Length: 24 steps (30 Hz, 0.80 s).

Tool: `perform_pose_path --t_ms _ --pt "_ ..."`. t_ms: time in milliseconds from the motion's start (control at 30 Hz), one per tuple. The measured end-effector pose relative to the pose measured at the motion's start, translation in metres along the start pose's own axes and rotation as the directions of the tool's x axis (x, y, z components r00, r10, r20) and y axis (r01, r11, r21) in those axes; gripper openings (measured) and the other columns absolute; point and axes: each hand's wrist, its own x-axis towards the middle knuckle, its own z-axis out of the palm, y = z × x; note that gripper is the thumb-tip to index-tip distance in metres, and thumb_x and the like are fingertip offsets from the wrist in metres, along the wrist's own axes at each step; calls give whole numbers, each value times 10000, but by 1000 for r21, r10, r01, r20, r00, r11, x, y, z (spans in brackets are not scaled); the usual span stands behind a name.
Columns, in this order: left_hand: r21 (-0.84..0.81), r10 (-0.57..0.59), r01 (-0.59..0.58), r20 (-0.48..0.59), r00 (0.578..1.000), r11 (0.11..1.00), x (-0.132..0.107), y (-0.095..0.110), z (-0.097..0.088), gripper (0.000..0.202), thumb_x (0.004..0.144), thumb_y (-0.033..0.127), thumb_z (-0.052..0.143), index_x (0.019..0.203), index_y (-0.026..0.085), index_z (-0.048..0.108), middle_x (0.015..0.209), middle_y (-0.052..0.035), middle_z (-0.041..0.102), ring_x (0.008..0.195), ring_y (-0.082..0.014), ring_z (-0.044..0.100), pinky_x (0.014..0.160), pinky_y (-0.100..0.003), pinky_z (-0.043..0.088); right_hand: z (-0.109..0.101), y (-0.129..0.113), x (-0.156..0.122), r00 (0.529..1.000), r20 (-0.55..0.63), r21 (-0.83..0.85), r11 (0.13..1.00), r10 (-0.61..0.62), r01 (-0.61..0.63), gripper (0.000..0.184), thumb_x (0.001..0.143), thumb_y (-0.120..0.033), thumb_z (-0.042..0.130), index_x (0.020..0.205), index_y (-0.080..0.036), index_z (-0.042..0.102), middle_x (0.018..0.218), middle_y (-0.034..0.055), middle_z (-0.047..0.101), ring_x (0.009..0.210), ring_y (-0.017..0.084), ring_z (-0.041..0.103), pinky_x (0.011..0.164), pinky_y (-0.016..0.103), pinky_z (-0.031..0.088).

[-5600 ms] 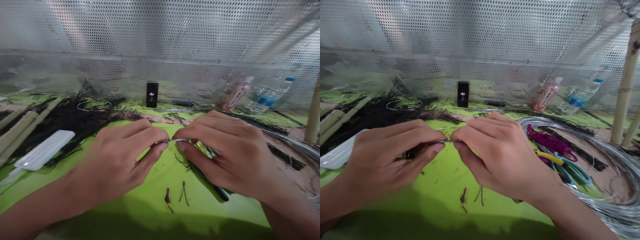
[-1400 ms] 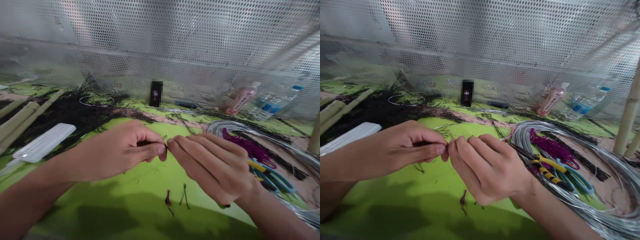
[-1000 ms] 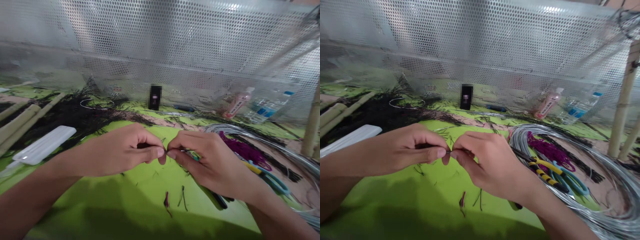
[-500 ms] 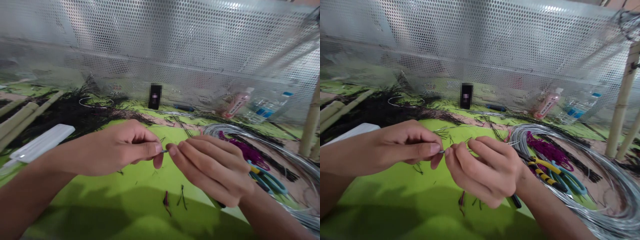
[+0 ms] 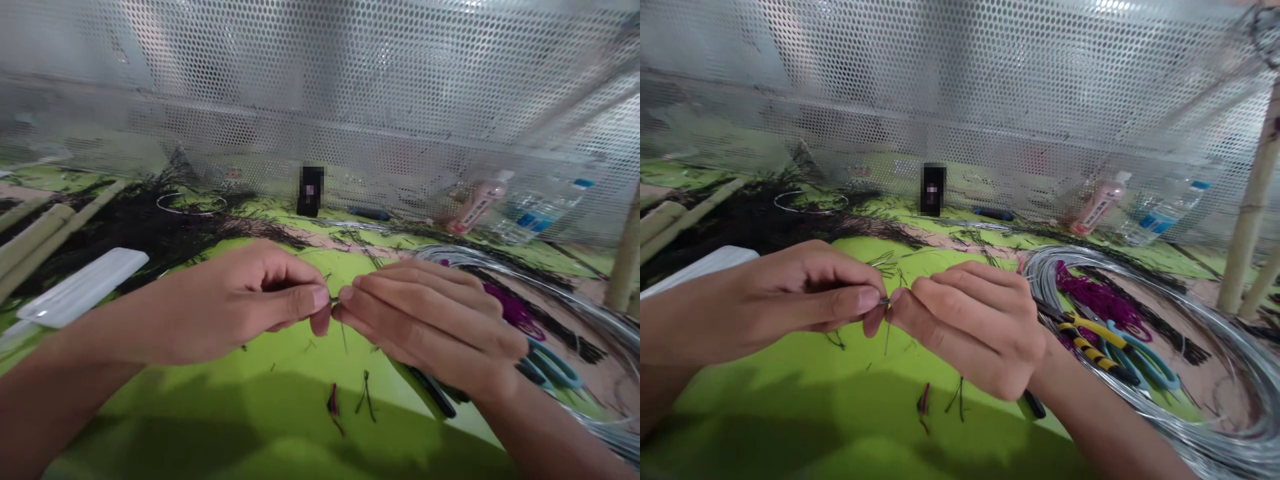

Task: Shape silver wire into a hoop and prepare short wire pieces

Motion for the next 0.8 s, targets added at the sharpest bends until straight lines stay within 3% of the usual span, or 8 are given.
perform_pose_path --t_ms 100,233,300,367,467,533,667,800 --pt "18 3 -3 -10 1000 1000 -1 0 2 366 1009 496 576 799 251 748 619 9 487 528 -126 442 460 -233 337 4 1 1 987 -139 19 996 -85 88 51 883 -95 798 915 -119 767 808 122 810 708 206 778 686 341 628" --pt "34 22 -20 -53 998 999 -1 1 6 349 1000 505 570 814 270 750 595 18 444 505 -128 405 455 -241 323 3 -4 5 990 -116 116 991 80 -67 86 895 -105 789 868 -177 752 781 31 803 631 157 733 679 344 585" --pt "68 34 -30 -60 998 997 0 2 6 354 1011 482 546 823 258 746 614 17 470 518 -125 424 464 -236 325 0 -8 10 968 -45 196 952 248 -235 93 922 -140 770 860 -207 752 765 -25 788 635 133 712 676 325 553" --pt "97 32 -27 -53 998 995 1 2 7 359 1021 468 529 839 243 741 637 18 496 532 -120 443 471 -231 325 -5 -11 15 904 87 285 859 419 -426 138 942 -154 745 823 -224 749 746 -60 767 631 109 688 638 283 519" --pt "116 22 -18 -36 999 993 2 1 8 361 1029 463 527 834 227 720 646 25 493 543 -117 452 478 -233 316 -10 -11 19 818 287 366 732 499 -574 194 965 -155 704 795 -237 745 731 -82 742 597 81 637 548 234 465" --pt "113 7 -5 -16 1000 994 1 0 9 363 1038 465 516 845 227 711 648 30 475 543 -117 441 480 -239 309 -12 -8 19 842 298 359 765 449 -535 175 969 -166 702 817 -242 743 726 -81 734 590 84 623 549 247 452" --pt "70 12 -12 -3 1000 997 -3 1 11 365 1056 478 493 901 228 708 685 30 488 572 -119 431 485 -247 307 -16 -5 13 968 99 194 950 230 -246 63 956 -181 727 903 -216 724 791 -22 767 689 145 691 712 345 497" --pt "108 74 -65 -82 994 992 -8 7 16 397 1069 426 489 780 207 651 644 41 397 560 -110 359 476 -256 283 -19 -8 10 991 48 51 990 126 -128 46 951 -183 741 926 -214 718 833 2 785 745 169 708 798 392 529"
